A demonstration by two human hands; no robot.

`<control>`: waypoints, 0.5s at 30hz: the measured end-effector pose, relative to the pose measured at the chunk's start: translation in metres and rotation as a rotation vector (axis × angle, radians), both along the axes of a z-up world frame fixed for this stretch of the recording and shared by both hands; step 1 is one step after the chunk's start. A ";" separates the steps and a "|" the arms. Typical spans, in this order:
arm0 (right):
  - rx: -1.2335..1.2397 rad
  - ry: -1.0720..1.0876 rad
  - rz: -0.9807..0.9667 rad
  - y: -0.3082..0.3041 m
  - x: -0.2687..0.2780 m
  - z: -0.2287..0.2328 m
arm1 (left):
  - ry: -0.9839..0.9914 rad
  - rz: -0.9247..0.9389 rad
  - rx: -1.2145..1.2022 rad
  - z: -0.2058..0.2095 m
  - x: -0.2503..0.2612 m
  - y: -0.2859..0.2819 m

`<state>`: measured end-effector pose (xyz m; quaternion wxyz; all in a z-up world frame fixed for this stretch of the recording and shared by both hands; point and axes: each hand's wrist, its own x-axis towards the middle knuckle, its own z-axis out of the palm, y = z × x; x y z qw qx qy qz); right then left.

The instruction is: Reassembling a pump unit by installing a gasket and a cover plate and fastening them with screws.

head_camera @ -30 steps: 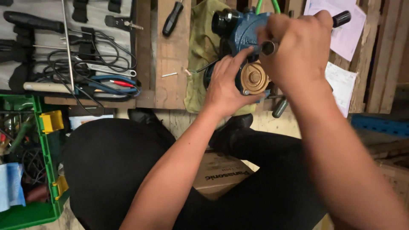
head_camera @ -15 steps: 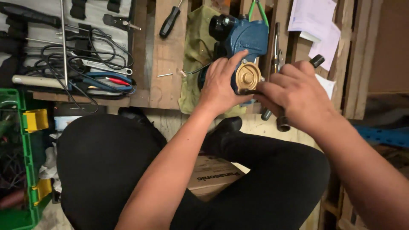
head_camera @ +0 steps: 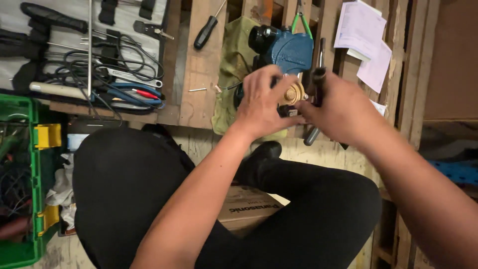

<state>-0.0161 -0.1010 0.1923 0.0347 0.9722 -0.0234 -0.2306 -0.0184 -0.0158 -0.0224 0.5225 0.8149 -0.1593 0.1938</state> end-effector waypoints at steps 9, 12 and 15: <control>-0.022 -0.113 -0.218 -0.004 -0.005 0.022 | -0.171 -0.341 -0.170 0.047 -0.006 0.031; 0.113 -0.278 -0.111 -0.017 -0.006 0.027 | -0.119 -0.345 -0.117 0.043 -0.005 0.033; 0.111 -0.437 0.443 -0.046 -0.005 0.026 | -0.047 -0.403 -0.052 0.040 -0.004 0.033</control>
